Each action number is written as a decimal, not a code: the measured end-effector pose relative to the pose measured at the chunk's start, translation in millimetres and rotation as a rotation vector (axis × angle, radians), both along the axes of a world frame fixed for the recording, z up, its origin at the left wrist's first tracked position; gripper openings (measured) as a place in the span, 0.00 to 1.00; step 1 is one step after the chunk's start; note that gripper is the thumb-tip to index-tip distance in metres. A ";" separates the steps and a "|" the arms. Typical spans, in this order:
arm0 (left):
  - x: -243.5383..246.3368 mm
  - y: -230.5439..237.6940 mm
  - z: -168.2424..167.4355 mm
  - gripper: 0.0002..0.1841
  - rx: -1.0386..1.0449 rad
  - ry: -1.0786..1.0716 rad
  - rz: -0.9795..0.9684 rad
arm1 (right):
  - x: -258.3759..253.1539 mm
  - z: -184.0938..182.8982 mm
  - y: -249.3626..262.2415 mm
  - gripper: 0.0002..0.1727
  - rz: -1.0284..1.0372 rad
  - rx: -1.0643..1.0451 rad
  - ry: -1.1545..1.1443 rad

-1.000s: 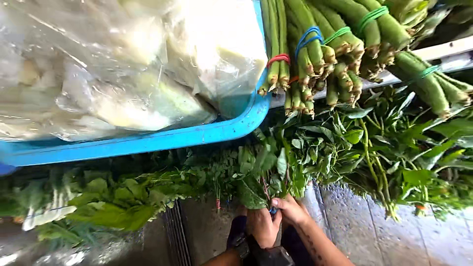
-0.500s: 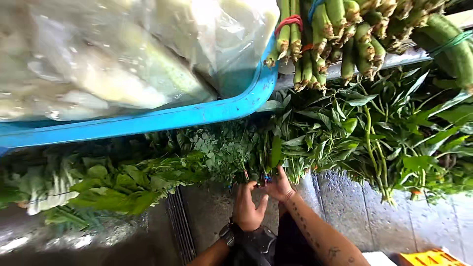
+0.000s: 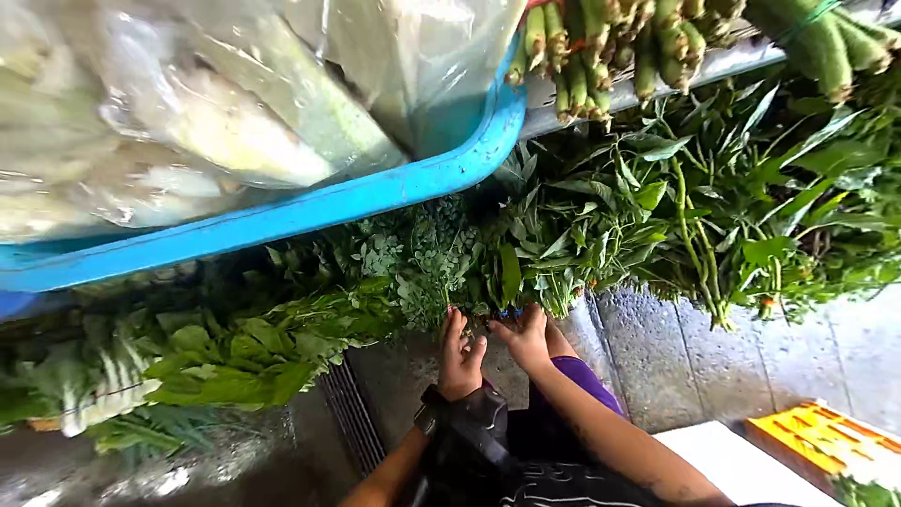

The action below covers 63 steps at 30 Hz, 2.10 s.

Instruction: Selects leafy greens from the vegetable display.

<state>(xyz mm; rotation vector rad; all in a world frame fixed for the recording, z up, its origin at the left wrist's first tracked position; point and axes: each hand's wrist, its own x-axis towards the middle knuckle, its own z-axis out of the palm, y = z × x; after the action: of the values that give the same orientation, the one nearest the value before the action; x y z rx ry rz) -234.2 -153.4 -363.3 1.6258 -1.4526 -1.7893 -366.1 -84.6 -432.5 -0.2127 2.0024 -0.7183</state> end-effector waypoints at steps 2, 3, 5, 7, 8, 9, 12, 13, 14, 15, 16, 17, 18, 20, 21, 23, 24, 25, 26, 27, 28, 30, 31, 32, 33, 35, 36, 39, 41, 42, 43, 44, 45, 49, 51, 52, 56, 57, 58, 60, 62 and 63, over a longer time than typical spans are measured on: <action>22.0 -7.0 15.8 0.39 -0.162 -0.028 -0.102 | 11.1 0.5 -20.3 0.71 0.066 0.090 0.093; 32.8 -11.5 26.9 0.38 -0.220 -0.055 -0.160 | 15.9 -2.6 -31.2 0.71 0.071 0.138 0.142; 50.2 -13.6 48.8 0.38 -0.243 -0.126 -0.212 | 22.4 -9.1 -45.1 0.68 0.059 0.232 0.176; 58.7 -11.8 58.2 0.30 -0.188 -0.153 -0.155 | 23.7 -14.3 -48.3 0.65 0.057 0.255 0.182; 57.6 -9.5 56.0 0.25 -0.132 -0.144 -0.050 | 20.4 -14.2 -47.5 0.62 0.076 0.247 0.169; 53.7 -7.4 53.3 0.23 -0.029 -0.128 0.078 | 16.0 -11.2 -43.5 0.59 0.107 0.240 0.143; 33.7 -11.5 32.3 0.27 0.267 -0.015 0.370 | -8.5 0.6 -35.3 0.55 0.192 0.183 0.093; 28.0 -11.7 23.7 0.28 0.299 0.012 0.375 | -18.3 5.0 -33.7 0.54 0.220 0.162 0.068; 23.5 -11.1 16.0 0.28 0.313 0.027 0.353 | -28.2 9.8 -31.8 0.54 0.251 0.143 0.035; 19.7 -11.1 10.2 0.28 0.332 0.040 0.325 | -36.8 13.1 -29.3 0.53 0.289 0.131 0.013; 15.6 -13.1 6.2 0.26 0.354 0.058 0.307 | -42.8 14.8 -28.2 0.52 0.330 0.131 0.005; 11.0 -16.5 2.9 0.24 0.369 0.083 0.303 | -45.5 14.8 -28.0 0.52 0.362 0.131 0.012; 6.6 -19.5 -0.4 0.22 0.374 0.122 0.295 | -45.6 14.1 -28.1 0.52 0.378 0.133 0.026; 0.4 -23.2 -3.5 0.23 0.394 0.253 0.301 | -40.9 13.2 -29.7 0.54 0.386 0.138 0.048; -0.7 -24.4 -3.0 0.25 0.416 0.335 0.319 | -37.3 13.3 -30.6 0.55 0.386 0.150 0.055; -0.3 -29.8 2.7 0.32 0.445 0.484 0.402 | -31.5 13.8 -33.0 0.56 0.394 0.191 0.060; 0.1 -34.2 6.0 0.34 0.441 0.542 0.470 | -30.3 15.2 -34.5 0.57 0.404 0.215 0.065; 0.1 -39.7 10.1 0.36 0.434 0.568 0.529 | -30.4 17.3 -36.9 0.57 0.420 0.240 0.074; -0.3 -44.2 15.6 0.38 0.440 0.556 0.587 | -30.2 20.3 -38.5 0.56 0.443 0.270 0.085; -2.2 -47.6 20.7 0.37 0.460 0.513 0.624 | -30.5 23.4 -39.7 0.56 0.465 0.297 0.090; -5.9 -50.6 23.6 0.33 0.490 0.451 0.634 | -32.5 25.2 -41.4 0.55 0.482 0.313 0.091; -11.9 -53.6 24.1 0.25 0.550 0.364 0.577 | -37.8 25.0 -41.1 0.54 0.492 0.299 0.073; -11.3 -53.4 25.3 0.21 0.537 0.358 0.504 | -40.4 23.7 -39.6 0.55 0.484 0.278 0.051; -7.7 -52.6 26.6 0.19 0.474 0.367 0.424 | -42.7 21.0 -37.2 0.56 0.467 0.249 0.028; -2.1 -52.1 29.5 0.17 0.373 0.368 0.365 | -44.7 18.3 -34.9 0.56 0.440 0.220 0.000; 13.7 -48.7 40.6 0.16 0.130 0.323 0.316 | -46.7 13.0 -28.0 0.56 0.389 0.172 -0.048; 22.0 -47.1 47.3 0.16 0.030 0.290 0.315 | -47.9 10.9 -25.4 0.54 0.374 0.158 -0.059; 45.7 -42.0 58.4 0.17 0.033 0.173 0.341 | -46.5 11.2 -24.7 0.51 0.314 0.154 -0.101; 56.3 -35.8 53.1 0.18 0.259 0.079 0.325 | -42.3 19.6 -27.4 0.47 0.256 0.153 -0.136; 57.4 -32.6 45.7 0.19 0.370 0.043 0.327 | -42.0 26.9 -31.0 0.42 0.222 0.128 -0.133; 57.7 -28.0 37.7 0.19 0.461 0.016 0.330 | -42.1 38.7 -33.4 0.37 0.179 0.090 -0.126; 56.6 -23.3 31.3 0.19 0.527 -0.014 0.340 | -43.3 54.1 -33.6 0.31 0.135 0.040 -0.115; 53.6 -19.6 26.3 0.20 0.553 -0.052 0.358 | -46.7 73.9 -33.4 0.27 0.103 -0.015 -0.099; 57.4 -15.2 25.2 0.24 0.610 -0.139 0.287 | -54.0 171.4 -14.9 0.26 0.172 -0.151 0.160; 64.6 -14.0 32.3 0.22 0.629 -0.125 0.227 | -43.4 198.6 -4.2 0.32 0.225 -0.184 0.360; 68.8 -13.5 38.2 0.21 0.618 -0.119 0.214 | -35.2 202.7 -3.3 0.34 0.250 -0.186 0.451; 95.9 -9.5 67.2 0.20 0.521 -0.119 0.110 | 5.9 145.1 -31.8 0.38 0.337 0.013 0.649; 104.7 -6.8 74.5 0.20 0.517 -0.099 0.090 | 16.3 114.1 -38.9 0.38 0.372 0.118 0.621; 114.1 -4.0 82.9 0.20 0.533 -0.063 0.070 | 25.8 85.5 -43.9 0.38 0.428 0.250 0.538; 132.7 -3.5 102.8 0.22 0.555 0.063 -0.004 | 40.3 44.2 -46.9 0.46 0.503 0.415 0.372; 148.5 -8.8 125.7 0.23 0.489 0.198 -0.105 | 45.7 39.8 -45.1 0.51 0.503 0.436 0.325; 155.7 -10.0 137.3 0.24 0.452 0.253 -0.132 | 45.0 48.0 -40.6 0.53 0.497 0.421 0.329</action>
<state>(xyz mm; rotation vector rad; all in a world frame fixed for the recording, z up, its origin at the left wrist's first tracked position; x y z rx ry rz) -78.5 -163.4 -226.1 1.4415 -1.1196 -2.4331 -321.1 -125.2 -384.5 -0.5780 2.2291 0.0627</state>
